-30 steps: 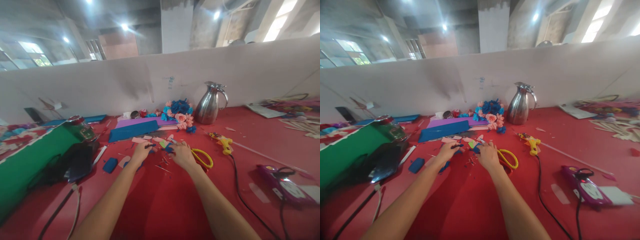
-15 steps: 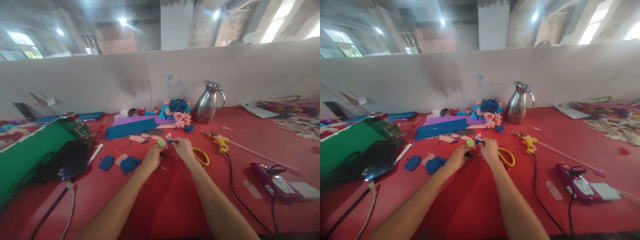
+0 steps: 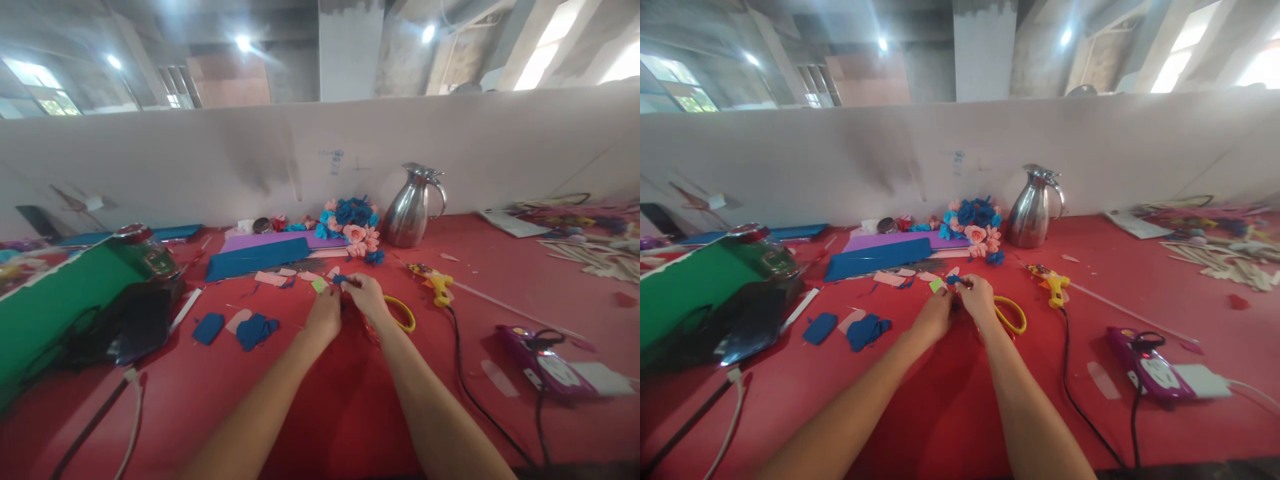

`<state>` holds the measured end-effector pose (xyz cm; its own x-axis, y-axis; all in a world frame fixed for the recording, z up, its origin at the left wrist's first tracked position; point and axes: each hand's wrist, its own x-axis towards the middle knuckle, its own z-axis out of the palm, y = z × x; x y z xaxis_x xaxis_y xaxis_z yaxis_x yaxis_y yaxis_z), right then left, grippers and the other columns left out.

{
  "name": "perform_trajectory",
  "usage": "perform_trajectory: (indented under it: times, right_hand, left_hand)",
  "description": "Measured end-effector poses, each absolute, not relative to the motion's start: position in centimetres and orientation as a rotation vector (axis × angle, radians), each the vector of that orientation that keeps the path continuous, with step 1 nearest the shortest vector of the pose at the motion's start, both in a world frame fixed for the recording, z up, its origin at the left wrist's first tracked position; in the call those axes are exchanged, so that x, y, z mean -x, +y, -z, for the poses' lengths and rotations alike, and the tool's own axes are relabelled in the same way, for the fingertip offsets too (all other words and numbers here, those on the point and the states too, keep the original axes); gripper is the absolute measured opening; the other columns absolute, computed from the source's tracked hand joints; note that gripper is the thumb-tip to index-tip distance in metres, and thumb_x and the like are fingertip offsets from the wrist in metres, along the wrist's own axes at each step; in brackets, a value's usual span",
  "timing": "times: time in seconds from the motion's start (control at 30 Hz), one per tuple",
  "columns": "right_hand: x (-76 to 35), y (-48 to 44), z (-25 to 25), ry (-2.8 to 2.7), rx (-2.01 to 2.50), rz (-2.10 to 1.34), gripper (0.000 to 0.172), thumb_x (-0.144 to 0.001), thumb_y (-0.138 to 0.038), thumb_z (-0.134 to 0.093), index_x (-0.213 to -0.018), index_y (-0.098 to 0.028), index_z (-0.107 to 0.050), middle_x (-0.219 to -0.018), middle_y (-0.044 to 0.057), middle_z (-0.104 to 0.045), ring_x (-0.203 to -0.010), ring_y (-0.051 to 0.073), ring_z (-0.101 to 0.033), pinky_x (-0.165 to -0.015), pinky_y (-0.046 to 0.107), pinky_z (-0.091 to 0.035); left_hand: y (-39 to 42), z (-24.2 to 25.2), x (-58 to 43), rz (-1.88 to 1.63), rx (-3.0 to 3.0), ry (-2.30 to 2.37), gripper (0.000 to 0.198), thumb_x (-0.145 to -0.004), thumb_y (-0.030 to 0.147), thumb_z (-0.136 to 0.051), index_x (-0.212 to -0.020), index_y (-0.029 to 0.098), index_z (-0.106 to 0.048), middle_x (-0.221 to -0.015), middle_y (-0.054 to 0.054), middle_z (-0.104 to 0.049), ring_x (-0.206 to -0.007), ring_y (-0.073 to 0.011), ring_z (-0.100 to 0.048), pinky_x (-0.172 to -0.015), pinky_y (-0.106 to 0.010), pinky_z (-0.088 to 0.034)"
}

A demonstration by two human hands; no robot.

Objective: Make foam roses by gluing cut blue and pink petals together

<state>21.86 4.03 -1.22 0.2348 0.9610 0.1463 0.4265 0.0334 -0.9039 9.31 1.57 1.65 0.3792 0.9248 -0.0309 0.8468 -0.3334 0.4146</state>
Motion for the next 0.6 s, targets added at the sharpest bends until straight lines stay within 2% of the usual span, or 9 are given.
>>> perform_trajectory:
  times: [0.1,0.23,0.33,0.43,0.57,0.6]
  right_hand:
    - [-21.8,4.0,1.3,-1.323,1.547,-0.720,0.019,-0.071,-0.034,-0.058,-0.077,-0.020,-0.070,-0.070,0.001,-0.069,-0.065,0.016,-0.059,-0.062,0.026,-0.043]
    - [-21.8,3.9,1.3,-1.312,1.544,-0.726,0.019,-0.072,-0.034,-0.057,-0.077,-0.021,-0.070,-0.069,0.001,-0.069,-0.064,0.017,-0.059,-0.061,0.026,-0.043]
    - [-21.8,3.9,1.2,-1.319,1.545,-0.722,0.018,-0.071,-0.033,-0.058,-0.076,-0.021,-0.070,-0.069,0.001,-0.068,-0.066,0.017,-0.059,-0.062,0.026,-0.042]
    - [-21.9,3.9,1.1,-1.335,1.551,-0.714,0.017,-0.070,-0.033,-0.058,-0.074,-0.020,-0.070,-0.068,0.000,-0.068,-0.066,0.016,-0.058,-0.061,0.025,-0.041]
    - [-22.0,3.8,0.9,-1.378,1.571,-0.700,0.017,-0.071,-0.032,-0.057,-0.072,-0.020,-0.069,-0.064,-0.001,-0.065,-0.063,0.015,-0.057,-0.060,0.024,-0.039]
    - [-22.0,3.8,0.8,-1.392,1.579,-0.695,0.017,-0.071,-0.032,-0.057,-0.071,-0.020,-0.069,-0.063,-0.001,-0.065,-0.062,0.015,-0.056,-0.059,0.023,-0.038]
  left_hand:
    - [1.4,-1.4,-10.1,-0.329,-2.292,1.504,0.031,-0.080,0.015,-0.059,-0.110,0.012,-0.060,-0.109,-0.016,-0.060,-0.101,-0.0255,-0.058,-0.085,-0.034,-0.044]
    - [1.1,-1.3,-10.2,-0.370,-2.262,1.506,0.028,-0.082,0.004,-0.044,-0.098,0.012,-0.065,-0.101,-0.017,-0.063,-0.097,-0.0252,-0.061,-0.082,-0.035,-0.045]
    - [1.4,-1.1,-9.9,-0.411,-2.207,1.514,0.027,-0.077,0.000,-0.044,-0.087,0.011,-0.066,-0.094,-0.017,-0.065,-0.089,-0.0243,-0.063,-0.077,-0.034,-0.045]
    - [2.3,-1.1,-9.3,-0.490,-2.137,1.483,0.025,-0.070,-0.002,-0.049,-0.081,0.012,-0.065,-0.087,-0.012,-0.067,-0.081,-0.0209,-0.062,-0.073,-0.030,-0.045]
    - [2.6,-2.5,-6.5,-0.682,-1.986,1.432,0.015,-0.076,0.011,-0.048,-0.077,0.017,-0.061,-0.073,-0.003,-0.062,-0.070,-0.0150,-0.057,-0.068,-0.026,-0.045]
    - [2.1,-3.1,-5.1,-0.842,-1.791,1.401,0.009,-0.075,0.016,-0.051,-0.073,0.017,-0.059,-0.068,-0.001,-0.059,-0.066,-0.0142,-0.055,-0.066,-0.026,-0.044]
